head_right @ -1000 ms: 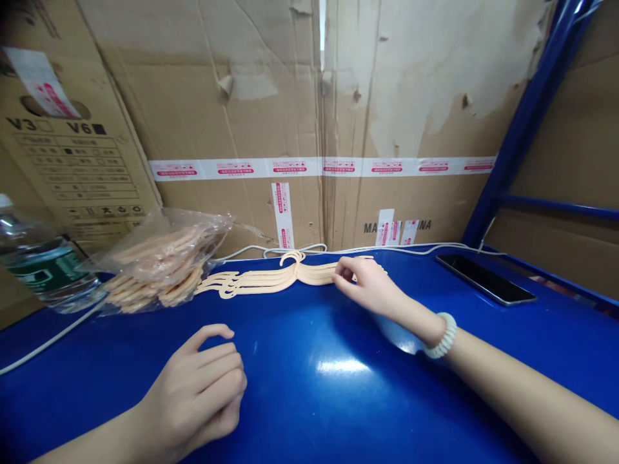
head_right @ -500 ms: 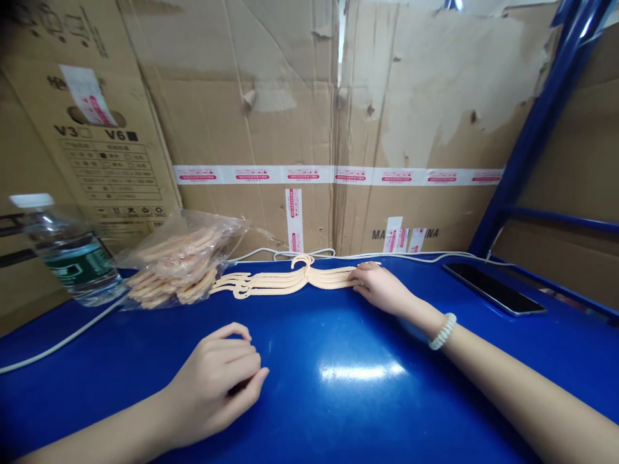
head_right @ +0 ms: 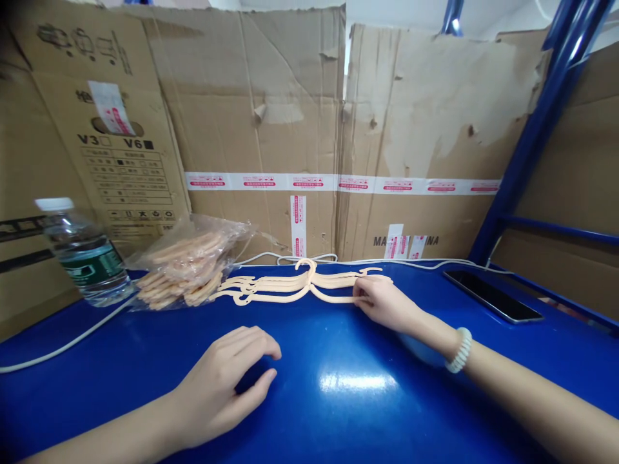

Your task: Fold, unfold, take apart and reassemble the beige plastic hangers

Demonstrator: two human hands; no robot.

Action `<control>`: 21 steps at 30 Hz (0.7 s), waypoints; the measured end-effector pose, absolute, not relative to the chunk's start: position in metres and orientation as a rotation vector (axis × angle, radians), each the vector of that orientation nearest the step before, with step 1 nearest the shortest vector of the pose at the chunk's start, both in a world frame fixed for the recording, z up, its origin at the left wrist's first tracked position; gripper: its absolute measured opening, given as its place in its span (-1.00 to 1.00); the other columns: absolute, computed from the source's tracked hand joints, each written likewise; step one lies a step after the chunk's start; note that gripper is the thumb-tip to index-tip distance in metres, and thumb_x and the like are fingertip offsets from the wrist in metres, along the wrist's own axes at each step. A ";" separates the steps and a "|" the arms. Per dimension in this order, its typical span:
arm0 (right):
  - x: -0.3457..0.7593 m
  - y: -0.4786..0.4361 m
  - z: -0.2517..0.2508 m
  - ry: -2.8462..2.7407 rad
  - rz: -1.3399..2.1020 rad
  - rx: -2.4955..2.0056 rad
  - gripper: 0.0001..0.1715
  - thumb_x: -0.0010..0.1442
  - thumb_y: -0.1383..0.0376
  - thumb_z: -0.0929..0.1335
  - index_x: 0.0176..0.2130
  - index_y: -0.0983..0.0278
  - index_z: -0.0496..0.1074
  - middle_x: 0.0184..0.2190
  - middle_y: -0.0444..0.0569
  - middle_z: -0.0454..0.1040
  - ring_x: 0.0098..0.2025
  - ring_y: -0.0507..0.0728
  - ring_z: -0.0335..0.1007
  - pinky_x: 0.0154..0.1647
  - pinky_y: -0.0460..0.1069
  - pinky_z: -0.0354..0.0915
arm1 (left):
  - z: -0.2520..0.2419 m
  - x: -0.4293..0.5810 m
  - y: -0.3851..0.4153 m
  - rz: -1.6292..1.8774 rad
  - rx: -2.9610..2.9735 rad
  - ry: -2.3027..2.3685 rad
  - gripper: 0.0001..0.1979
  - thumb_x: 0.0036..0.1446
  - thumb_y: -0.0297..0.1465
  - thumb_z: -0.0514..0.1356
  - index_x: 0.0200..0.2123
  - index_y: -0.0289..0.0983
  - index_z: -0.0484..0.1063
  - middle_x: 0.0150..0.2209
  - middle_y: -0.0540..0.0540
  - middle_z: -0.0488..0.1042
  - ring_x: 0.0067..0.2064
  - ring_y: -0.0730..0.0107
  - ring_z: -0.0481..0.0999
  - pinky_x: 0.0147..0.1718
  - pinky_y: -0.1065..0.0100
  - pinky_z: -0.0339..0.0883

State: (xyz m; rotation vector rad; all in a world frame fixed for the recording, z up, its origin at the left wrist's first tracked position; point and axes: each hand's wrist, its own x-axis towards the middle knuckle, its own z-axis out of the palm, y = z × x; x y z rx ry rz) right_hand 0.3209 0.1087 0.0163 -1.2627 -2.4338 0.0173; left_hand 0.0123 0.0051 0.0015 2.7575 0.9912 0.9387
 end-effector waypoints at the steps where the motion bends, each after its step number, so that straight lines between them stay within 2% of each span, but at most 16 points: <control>1: 0.321 0.104 0.015 -2.427 0.035 -1.253 -0.94 0.16 0.38 0.28 -0.36 0.26 0.33 -0.38 -0.02 0.45 -0.34 0.14 0.36 -0.31 -0.02 0.25 | 0.002 0.013 0.005 0.930 2.706 1.012 -0.87 0.16 -0.50 0.06 -0.22 -0.21 0.32 -0.28 -0.06 0.48 -0.26 0.27 0.44 -0.23 0.26 0.25; 5: 0.322 0.097 0.005 -2.388 0.113 -1.232 -0.94 0.21 0.33 0.25 -0.33 0.24 0.27 -0.45 -0.08 0.41 -0.45 0.09 0.31 -0.43 -0.05 0.20 | 0.008 0.015 0.003 0.914 2.409 1.125 -0.87 0.16 -0.48 0.07 -0.23 -0.20 0.34 -0.26 -0.03 0.46 -0.22 0.31 0.45 -0.21 0.31 0.30; 12: 0.329 0.102 -0.001 -2.213 0.432 -1.168 -0.88 0.25 0.23 0.25 -0.34 0.21 0.23 -0.52 -0.13 0.37 -0.49 0.09 0.28 -0.43 -0.03 0.18 | 0.008 0.018 0.014 0.971 1.836 1.189 -0.84 0.11 -0.42 0.13 -0.20 -0.22 0.39 -0.15 -0.10 0.48 -0.05 0.22 0.47 -0.04 0.23 0.37; 16: 0.334 0.099 0.001 -2.144 0.504 -1.153 -0.86 0.28 0.21 0.24 -0.31 0.20 0.23 -0.51 -0.14 0.37 -0.46 0.10 0.31 -0.41 -0.02 0.20 | 0.009 0.012 0.026 1.078 1.226 1.234 -0.66 0.05 -0.45 0.22 -0.06 -0.30 0.38 0.00 -0.24 0.47 0.00 0.13 0.50 -0.01 0.21 0.41; 19: 0.336 0.098 0.003 -2.118 0.474 -1.171 -0.86 0.28 0.20 0.23 -0.30 0.20 0.24 -0.51 -0.14 0.36 -0.46 0.10 0.31 -0.41 -0.02 0.21 | 0.013 0.009 0.032 1.223 0.800 1.232 -0.48 0.06 -0.54 0.23 0.11 -0.36 0.23 0.17 -0.33 0.35 -0.02 0.09 0.56 -0.04 0.18 0.47; 21: 0.336 0.098 0.004 -2.111 0.464 -1.180 -0.86 0.28 0.20 0.23 -0.29 0.20 0.24 -0.51 -0.15 0.35 -0.46 0.10 0.29 -0.40 -0.02 0.21 | 0.015 0.008 0.033 1.305 0.680 1.221 -0.39 0.04 -0.61 0.24 0.17 -0.38 0.14 0.19 -0.37 0.32 -0.04 0.06 0.58 -0.05 0.16 0.49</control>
